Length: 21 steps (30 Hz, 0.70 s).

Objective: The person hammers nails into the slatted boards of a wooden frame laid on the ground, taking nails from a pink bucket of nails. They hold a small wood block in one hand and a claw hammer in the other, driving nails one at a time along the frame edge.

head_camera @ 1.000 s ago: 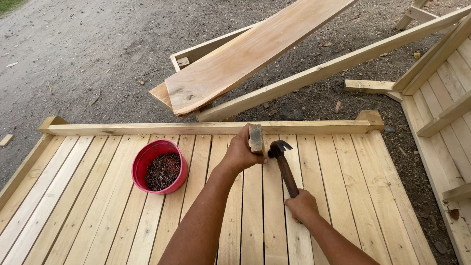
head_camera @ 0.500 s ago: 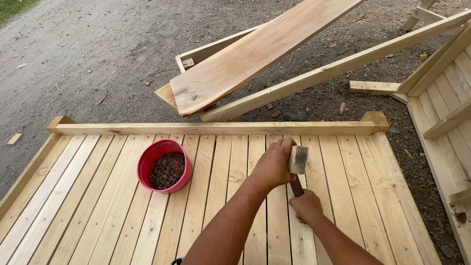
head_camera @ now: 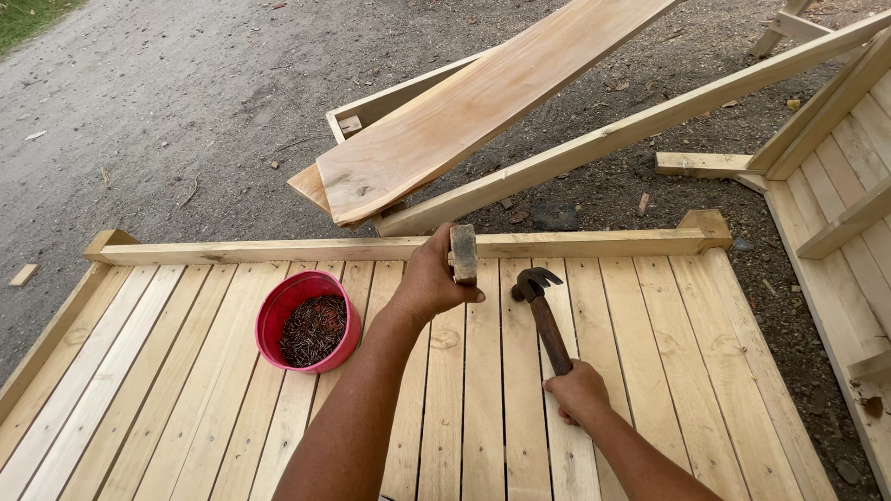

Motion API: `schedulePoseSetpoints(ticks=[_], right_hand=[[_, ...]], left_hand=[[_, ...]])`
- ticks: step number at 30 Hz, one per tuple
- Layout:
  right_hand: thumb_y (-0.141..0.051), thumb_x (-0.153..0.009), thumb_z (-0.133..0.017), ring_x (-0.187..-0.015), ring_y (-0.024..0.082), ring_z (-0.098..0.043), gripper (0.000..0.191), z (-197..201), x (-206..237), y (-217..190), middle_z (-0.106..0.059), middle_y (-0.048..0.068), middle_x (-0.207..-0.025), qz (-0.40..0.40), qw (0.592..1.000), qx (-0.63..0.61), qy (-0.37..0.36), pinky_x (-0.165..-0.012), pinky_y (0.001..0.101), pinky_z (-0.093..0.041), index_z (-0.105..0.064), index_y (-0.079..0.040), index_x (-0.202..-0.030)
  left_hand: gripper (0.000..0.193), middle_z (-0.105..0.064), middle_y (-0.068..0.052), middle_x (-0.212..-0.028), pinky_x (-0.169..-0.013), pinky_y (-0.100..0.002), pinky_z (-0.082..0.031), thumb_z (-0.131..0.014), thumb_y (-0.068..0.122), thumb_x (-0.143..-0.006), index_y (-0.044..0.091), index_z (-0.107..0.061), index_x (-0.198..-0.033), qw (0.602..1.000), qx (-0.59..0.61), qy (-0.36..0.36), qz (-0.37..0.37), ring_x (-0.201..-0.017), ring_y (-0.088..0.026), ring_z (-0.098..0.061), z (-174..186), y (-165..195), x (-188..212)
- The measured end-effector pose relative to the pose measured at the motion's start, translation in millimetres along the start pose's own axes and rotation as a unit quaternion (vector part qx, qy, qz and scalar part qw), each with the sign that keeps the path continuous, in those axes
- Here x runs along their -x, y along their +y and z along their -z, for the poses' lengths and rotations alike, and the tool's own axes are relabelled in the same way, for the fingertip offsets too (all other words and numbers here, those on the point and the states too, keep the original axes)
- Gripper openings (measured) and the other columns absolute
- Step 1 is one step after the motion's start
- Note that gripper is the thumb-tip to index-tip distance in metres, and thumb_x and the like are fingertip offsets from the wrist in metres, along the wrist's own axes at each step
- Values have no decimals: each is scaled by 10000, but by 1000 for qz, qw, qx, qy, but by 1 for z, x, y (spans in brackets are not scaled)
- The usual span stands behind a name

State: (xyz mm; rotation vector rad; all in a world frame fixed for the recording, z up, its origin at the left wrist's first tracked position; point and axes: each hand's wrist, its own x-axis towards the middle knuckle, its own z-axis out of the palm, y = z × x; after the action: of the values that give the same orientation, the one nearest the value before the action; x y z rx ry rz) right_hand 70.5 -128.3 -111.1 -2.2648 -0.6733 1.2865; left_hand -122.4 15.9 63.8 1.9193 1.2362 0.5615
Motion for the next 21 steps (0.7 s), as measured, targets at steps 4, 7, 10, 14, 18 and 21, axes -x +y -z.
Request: schedulePoseSetpoints(ticks=[4, 7, 10, 14, 18, 21], right_hand=[[-121, -908, -719, -439, 163, -546, 301, 2, 1, -2, -589, 75, -628, -3, 1000, -4, -9, -414, 336, -471, -619, 1, -1164], [-115, -906, -721, -444, 163, -549, 311, 2, 3, -3, -595, 71, -627, -11, 1000, -1, -2, -418, 337, -478, -604, -17, -1176], [-113, -903, -723, -442, 165, -549, 315, 1, 3, -3, -596, 71, -622, -11, 1000, -1, -3, -414, 340, -476, -602, -12, -1176], [-123, -905, -718, -432, 169, -553, 308, 3, 3, -2, -602, 76, -617, -6, 1000, 5, -5, -408, 338, -474, -611, -3, -1167], [-125, -905, -714, -426, 175, -555, 298, 3, 2, -2, -606, 85, -616, -2, 1000, 9, -4, -405, 344, -466, -612, -4, -1158], [-127, -901, -726, -422, 170, -553, 307, 3, 1, -1, -606, 83, -616, -2, 1000, 8, -3, -400, 341, -468, -616, 6, -1155]], left_hand=[[915, -693, -58, -1209, -998, -344, -601, -991, 76, -502, 132, -506, -1276, 999, 44, 5, -9, -1140, -213, -688, -1, -19, 0], [941, -690, -51, -1218, -1029, -340, -575, -1008, 78, -474, 134, -514, -1273, 999, 48, 4, -21, -1164, -208, -668, -2, -29, -4], [945, -692, -47, -1222, -1033, -358, -558, -1018, 79, -452, 132, -532, -1260, 997, 67, 3, -27, -1178, -213, -666, -2, -39, -5], [923, -686, -34, -1235, -995, -385, -564, -991, 74, -453, 143, -542, -1256, 989, 148, -17, -24, -1196, -219, -672, -8, -51, -5], [913, -677, -31, -1251, -1001, -397, -561, -967, 35, -465, 150, -558, -1273, 979, 203, -33, -11, -1221, -229, -661, -19, -60, -1], [906, -686, -49, -1259, -1022, -387, -546, -985, 30, -482, 140, -562, -1275, 984, 174, -35, -20, -1234, -231, -656, -23, -62, 2]])
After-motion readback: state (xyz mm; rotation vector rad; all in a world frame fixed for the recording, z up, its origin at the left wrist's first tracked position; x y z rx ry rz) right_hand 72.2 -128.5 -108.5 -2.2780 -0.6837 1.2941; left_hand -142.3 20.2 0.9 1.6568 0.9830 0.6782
